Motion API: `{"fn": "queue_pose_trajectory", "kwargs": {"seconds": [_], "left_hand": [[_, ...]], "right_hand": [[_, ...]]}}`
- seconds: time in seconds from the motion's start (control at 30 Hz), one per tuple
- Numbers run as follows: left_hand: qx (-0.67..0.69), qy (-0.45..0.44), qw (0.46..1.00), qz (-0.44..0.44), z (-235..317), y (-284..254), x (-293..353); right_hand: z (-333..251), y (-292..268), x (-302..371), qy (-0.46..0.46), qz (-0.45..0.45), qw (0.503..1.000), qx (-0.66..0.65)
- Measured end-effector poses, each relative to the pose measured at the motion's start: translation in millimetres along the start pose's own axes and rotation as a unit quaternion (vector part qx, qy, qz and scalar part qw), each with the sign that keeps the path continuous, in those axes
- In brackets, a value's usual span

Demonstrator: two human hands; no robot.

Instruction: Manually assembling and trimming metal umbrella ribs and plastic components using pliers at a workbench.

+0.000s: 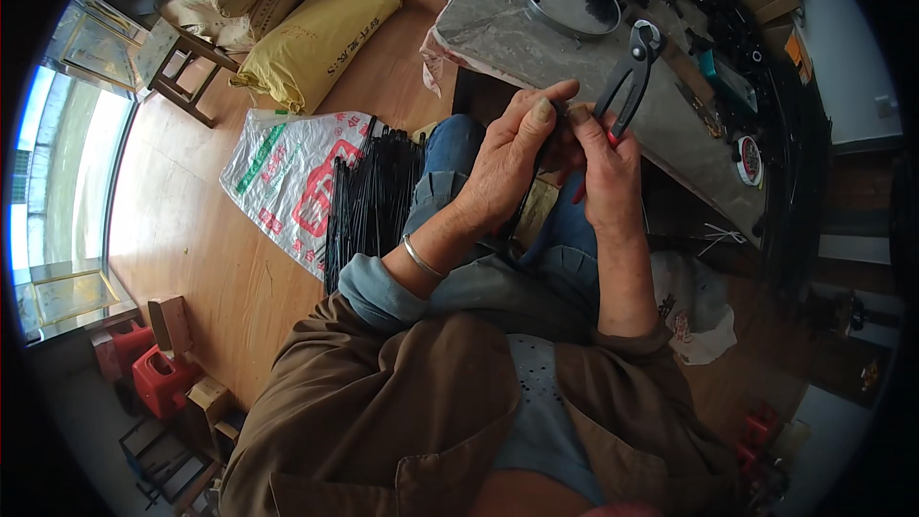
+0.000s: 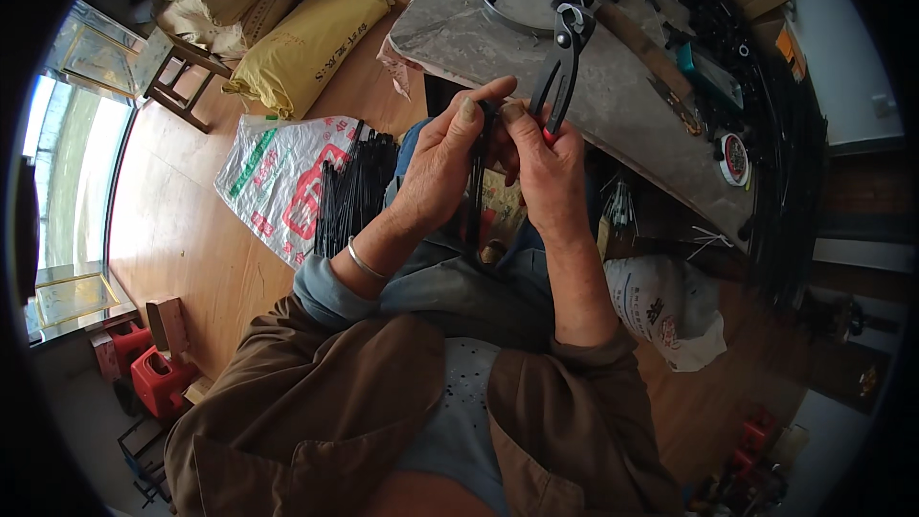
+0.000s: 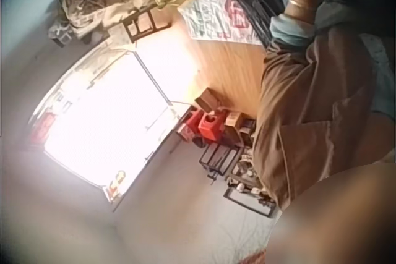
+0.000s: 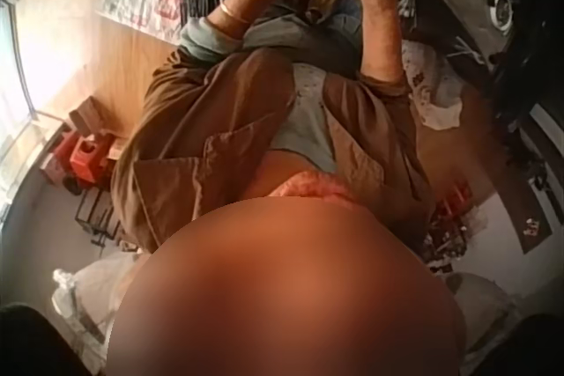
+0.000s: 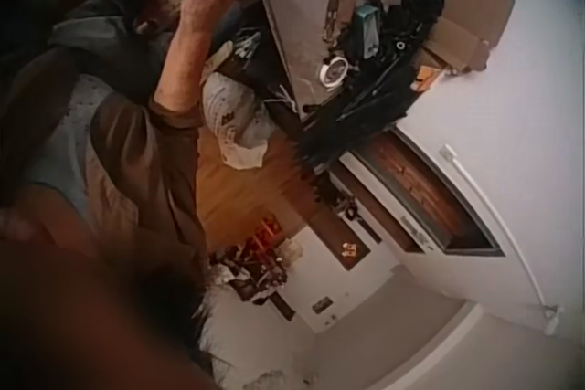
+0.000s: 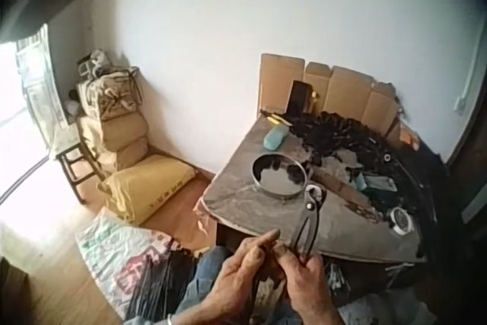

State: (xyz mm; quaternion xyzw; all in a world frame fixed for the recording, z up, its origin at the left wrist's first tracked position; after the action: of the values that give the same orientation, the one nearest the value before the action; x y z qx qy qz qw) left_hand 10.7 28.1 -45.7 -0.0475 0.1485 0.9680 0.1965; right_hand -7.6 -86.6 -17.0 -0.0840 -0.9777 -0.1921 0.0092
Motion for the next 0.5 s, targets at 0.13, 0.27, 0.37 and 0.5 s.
{"fn": "queue_pose_trajectory", "kwargs": {"seconds": [0.13,0.27,0.37,0.5], "left_hand": [[-0.019,0.013,1.000,0.001,-1,0,0],[0.006,0.009,1.000,-0.005,-1,2,0],[-0.034,0.023,0.999,0.005,-3,0,1],[0.027,-0.012,0.999,0.020,12,3,2]], "right_hand": [[0,0,0,0.008,-0.009,1.000,-0.012],[-2,-2,1,0.006,-0.014,1.000,-0.012],[-5,7,7,-0.058,0.016,0.996,0.067],[-2,19,19,-0.201,-0.007,0.964,0.174]]}}
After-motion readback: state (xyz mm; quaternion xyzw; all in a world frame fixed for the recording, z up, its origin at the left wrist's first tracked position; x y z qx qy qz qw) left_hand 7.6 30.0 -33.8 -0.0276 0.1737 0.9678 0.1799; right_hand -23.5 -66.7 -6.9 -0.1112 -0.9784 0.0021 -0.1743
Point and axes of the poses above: each hand's wrist, its own x-axis away from the middle knuckle, its own y-axis out of the palm, z = x × y, the point moved 3 cm from there along -x, towards the middle knuckle, and after that the axes turned 15 degrees about -x, right-handed, at the moved point
